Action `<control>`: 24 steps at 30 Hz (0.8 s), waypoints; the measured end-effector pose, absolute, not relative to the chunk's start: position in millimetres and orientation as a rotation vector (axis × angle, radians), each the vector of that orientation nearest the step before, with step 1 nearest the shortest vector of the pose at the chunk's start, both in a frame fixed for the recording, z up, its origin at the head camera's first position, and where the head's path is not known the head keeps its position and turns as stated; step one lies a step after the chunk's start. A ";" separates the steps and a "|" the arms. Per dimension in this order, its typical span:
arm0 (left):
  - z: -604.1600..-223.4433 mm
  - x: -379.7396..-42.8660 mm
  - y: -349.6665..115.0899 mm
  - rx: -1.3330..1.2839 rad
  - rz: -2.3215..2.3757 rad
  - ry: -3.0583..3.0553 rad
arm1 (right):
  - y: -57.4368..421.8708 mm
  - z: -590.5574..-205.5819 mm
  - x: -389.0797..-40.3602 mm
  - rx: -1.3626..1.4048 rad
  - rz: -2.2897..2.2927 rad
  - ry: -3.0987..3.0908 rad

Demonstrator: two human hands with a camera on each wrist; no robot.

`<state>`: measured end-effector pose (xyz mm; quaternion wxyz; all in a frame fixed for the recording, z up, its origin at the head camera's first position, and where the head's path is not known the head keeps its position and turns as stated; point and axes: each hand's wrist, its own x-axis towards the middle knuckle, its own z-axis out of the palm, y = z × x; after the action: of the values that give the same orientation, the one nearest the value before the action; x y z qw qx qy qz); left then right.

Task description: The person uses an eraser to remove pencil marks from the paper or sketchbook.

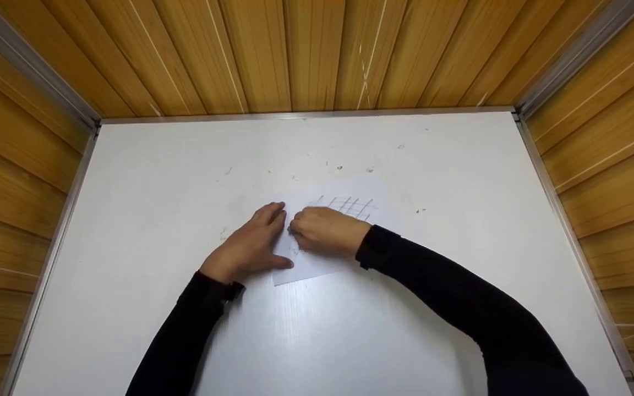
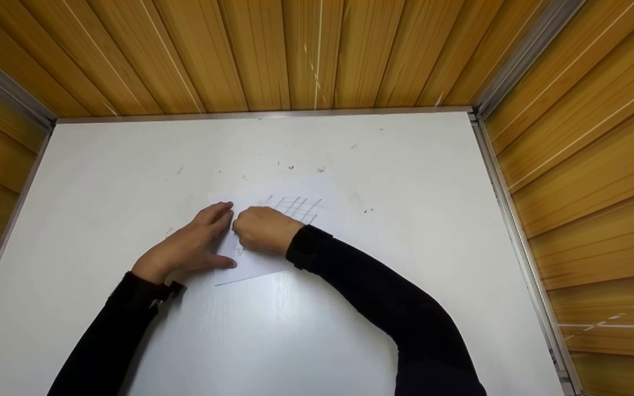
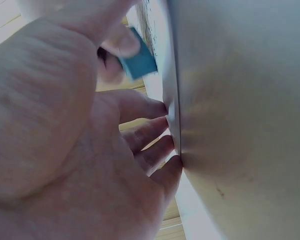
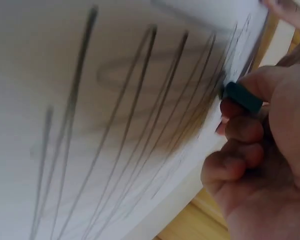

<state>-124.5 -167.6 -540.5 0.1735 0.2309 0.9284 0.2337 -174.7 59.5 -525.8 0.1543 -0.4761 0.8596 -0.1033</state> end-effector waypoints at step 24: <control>-538.4 -124.6 -167.0 0.666 0.668 2.615 | 56.6 -519.5 -156.7 -1.447 -0.209 2.380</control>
<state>-124.6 -167.0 -538.4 0.1799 0.2358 0.9253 0.2363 -156.7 56.6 -519.5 0.1732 -0.5103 0.8391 -0.0737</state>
